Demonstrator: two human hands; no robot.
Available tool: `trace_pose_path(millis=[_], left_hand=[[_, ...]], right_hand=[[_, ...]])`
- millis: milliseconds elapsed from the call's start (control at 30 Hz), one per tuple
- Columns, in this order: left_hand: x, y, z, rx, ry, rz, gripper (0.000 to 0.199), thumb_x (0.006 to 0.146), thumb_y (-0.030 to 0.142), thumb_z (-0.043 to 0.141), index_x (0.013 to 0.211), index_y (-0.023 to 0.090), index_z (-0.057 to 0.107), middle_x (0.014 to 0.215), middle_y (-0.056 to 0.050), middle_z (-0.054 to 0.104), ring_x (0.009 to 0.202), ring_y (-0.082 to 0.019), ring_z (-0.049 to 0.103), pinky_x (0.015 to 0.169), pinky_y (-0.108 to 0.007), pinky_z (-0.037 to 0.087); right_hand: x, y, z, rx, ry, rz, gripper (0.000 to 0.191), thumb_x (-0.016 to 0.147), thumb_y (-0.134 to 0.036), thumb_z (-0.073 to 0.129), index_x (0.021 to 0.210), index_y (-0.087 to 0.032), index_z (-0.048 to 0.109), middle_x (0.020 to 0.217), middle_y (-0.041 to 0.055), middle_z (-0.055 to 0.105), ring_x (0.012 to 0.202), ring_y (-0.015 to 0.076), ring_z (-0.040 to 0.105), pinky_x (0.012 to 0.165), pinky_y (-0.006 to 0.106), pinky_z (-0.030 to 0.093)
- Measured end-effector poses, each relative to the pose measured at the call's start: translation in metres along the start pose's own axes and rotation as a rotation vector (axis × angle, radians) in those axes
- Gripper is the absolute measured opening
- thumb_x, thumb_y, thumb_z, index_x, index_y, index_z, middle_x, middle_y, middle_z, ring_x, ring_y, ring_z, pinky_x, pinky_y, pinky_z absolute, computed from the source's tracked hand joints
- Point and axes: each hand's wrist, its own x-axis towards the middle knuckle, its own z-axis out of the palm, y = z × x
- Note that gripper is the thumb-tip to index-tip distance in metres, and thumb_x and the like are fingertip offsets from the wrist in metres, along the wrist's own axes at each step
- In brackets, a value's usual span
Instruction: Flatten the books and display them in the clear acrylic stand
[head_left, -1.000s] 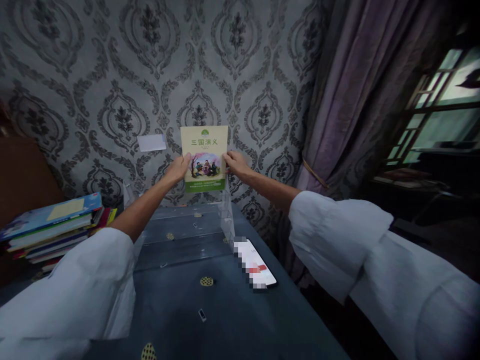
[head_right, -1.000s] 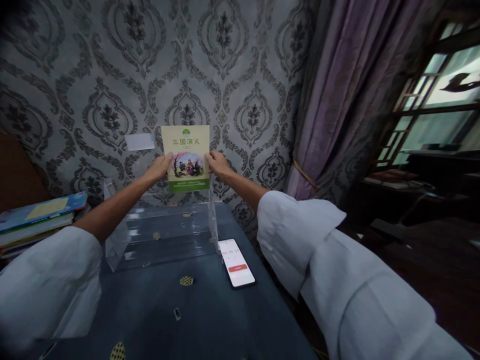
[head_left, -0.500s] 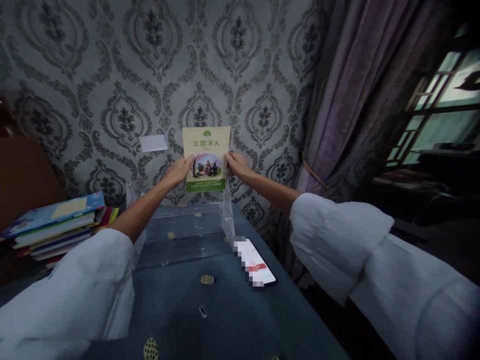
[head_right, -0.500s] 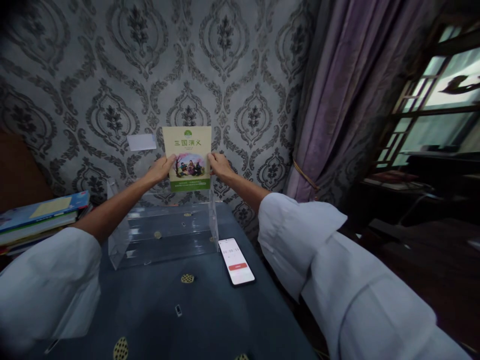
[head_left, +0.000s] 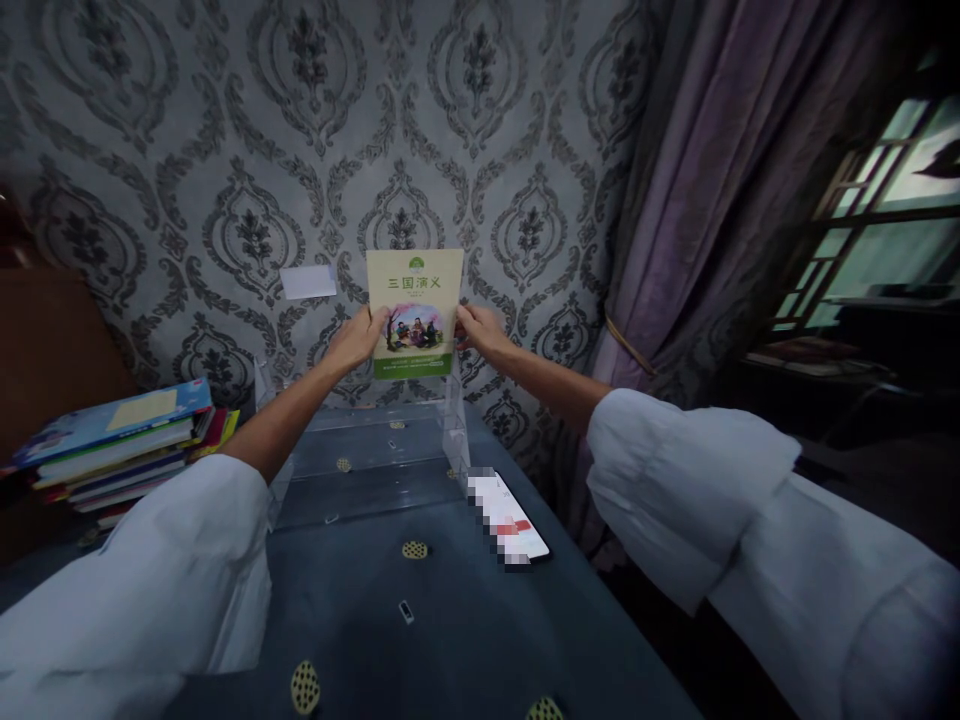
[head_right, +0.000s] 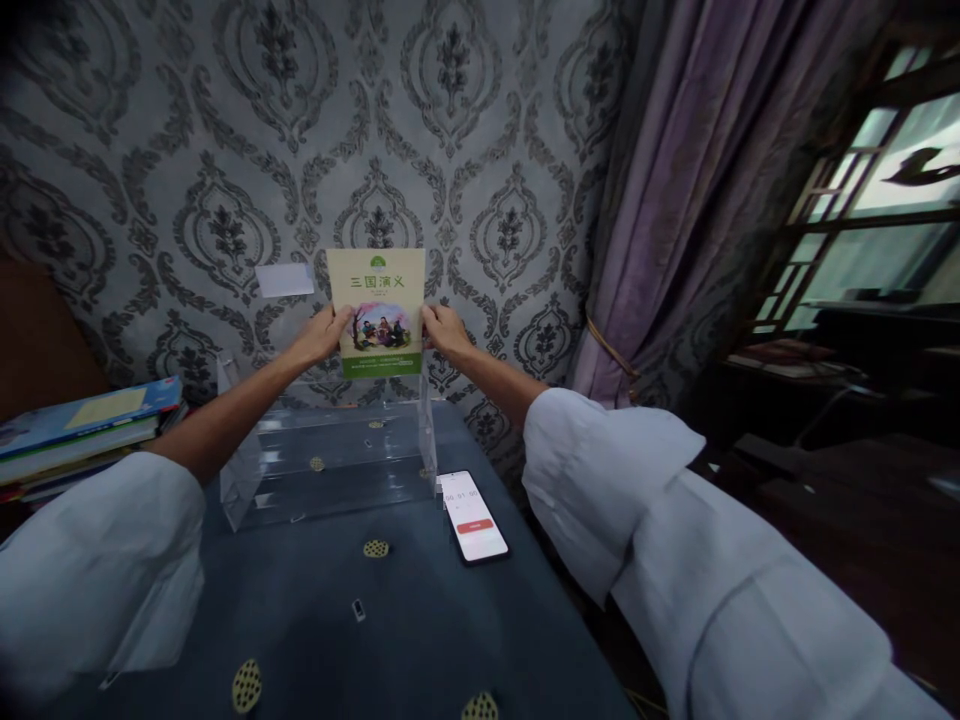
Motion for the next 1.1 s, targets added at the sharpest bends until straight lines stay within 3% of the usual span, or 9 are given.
trace_pose_path(millis=[167,267,367,500,633,733,833,967,1100], left_hand=[[-0.014,0.003,-0.012,0.033,0.054,-0.011,0.052,0.103,0.055,0.031,0.131,0.016,0.052,0.110,-0.016,0.072,0.111,-0.033,0.066,0.098,-0.045,0.047],[-0.037,-0.004,-0.020,0.049,0.130,0.050,0.048,0.103,0.048,0.033,0.134,0.014,0.047,0.112,-0.015,0.070,0.111,-0.032,0.064,0.098,-0.044,0.047],[-0.073,-0.026,-0.025,0.139,0.252,0.204,0.045,0.102,0.043,0.034,0.129,0.011,0.050,0.119,-0.018,0.066,0.115,-0.032,0.060,0.102,-0.045,0.045],[-0.126,-0.077,-0.035,0.327,0.275,0.284,0.043,0.101,0.042,0.037,0.127,0.012,0.055,0.127,-0.019,0.063,0.123,-0.034,0.053,0.107,-0.047,0.041],[-0.157,-0.135,-0.062,0.463,0.274,0.155,0.043,0.098,0.039,0.041,0.127,0.011,0.056,0.136,-0.022,0.057,0.133,-0.036,0.047,0.112,-0.051,0.034],[-0.164,-0.173,-0.087,0.558,0.267,-0.036,0.051,0.096,0.040,0.044,0.134,0.007,0.052,0.144,-0.026,0.052,0.140,-0.038,0.039,0.116,-0.055,0.026],[-0.165,-0.204,-0.106,0.657,0.172,-0.216,0.064,0.095,0.045,0.043,0.141,0.002,0.045,0.150,-0.031,0.045,0.146,-0.041,0.031,0.117,-0.062,0.019],[-0.162,-0.229,-0.118,0.724,-0.013,-0.380,0.071,0.095,0.052,0.037,0.145,0.002,0.041,0.147,-0.032,0.048,0.143,-0.044,0.034,0.112,-0.069,0.020],[-0.155,-0.233,-0.117,0.730,-0.029,-0.455,0.071,0.094,0.053,0.038,0.142,0.001,0.044,0.137,-0.034,0.055,0.131,-0.047,0.047,0.109,-0.069,0.025]], right_hand=[[-0.009,-0.003,0.002,-0.020,0.048,-0.034,0.031,0.097,-0.043,0.047,0.087,-0.018,0.063,0.087,0.0074,0.071,0.084,0.0209,0.069,0.066,0.034,0.062],[-0.020,-0.002,0.002,-0.053,0.123,-0.067,0.032,0.096,-0.043,0.046,0.091,-0.018,0.065,0.093,0.0097,0.072,0.089,0.0245,0.069,0.073,0.039,0.061],[-0.041,-0.002,0.001,-0.081,0.198,-0.118,0.034,0.093,-0.046,0.047,0.096,-0.018,0.067,0.098,0.0110,0.073,0.098,0.0280,0.067,0.086,0.045,0.057],[-0.088,-0.003,0.006,-0.069,0.198,-0.188,0.037,0.090,-0.049,0.051,0.102,-0.019,0.069,0.103,0.0108,0.074,0.102,0.0286,0.066,0.096,0.047,0.052],[-0.154,-0.003,0.024,-0.005,0.049,-0.201,0.040,0.093,-0.052,0.050,0.111,-0.021,0.068,0.109,0.0097,0.074,0.104,0.0273,0.068,0.091,0.043,0.054],[-0.207,-0.003,0.044,0.034,-0.064,-0.128,0.037,0.095,-0.051,0.050,0.113,-0.024,0.068,0.115,0.0087,0.073,0.109,0.0274,0.067,0.095,0.045,0.053],[-0.253,-0.002,0.068,0.060,-0.149,-0.094,0.030,0.096,-0.048,0.051,0.111,-0.030,0.069,0.117,0.0068,0.072,0.115,0.0270,0.066,0.101,0.046,0.051],[-0.296,0.001,0.101,0.110,-0.272,-0.028,0.031,0.097,-0.046,0.048,0.109,-0.029,0.071,0.118,0.0079,0.073,0.116,0.0272,0.066,0.101,0.044,0.053],[-0.325,0.007,0.125,0.123,-0.362,0.011,0.033,0.099,-0.047,0.047,0.107,-0.027,0.072,0.116,0.0093,0.073,0.114,0.0272,0.067,0.102,0.045,0.052]])
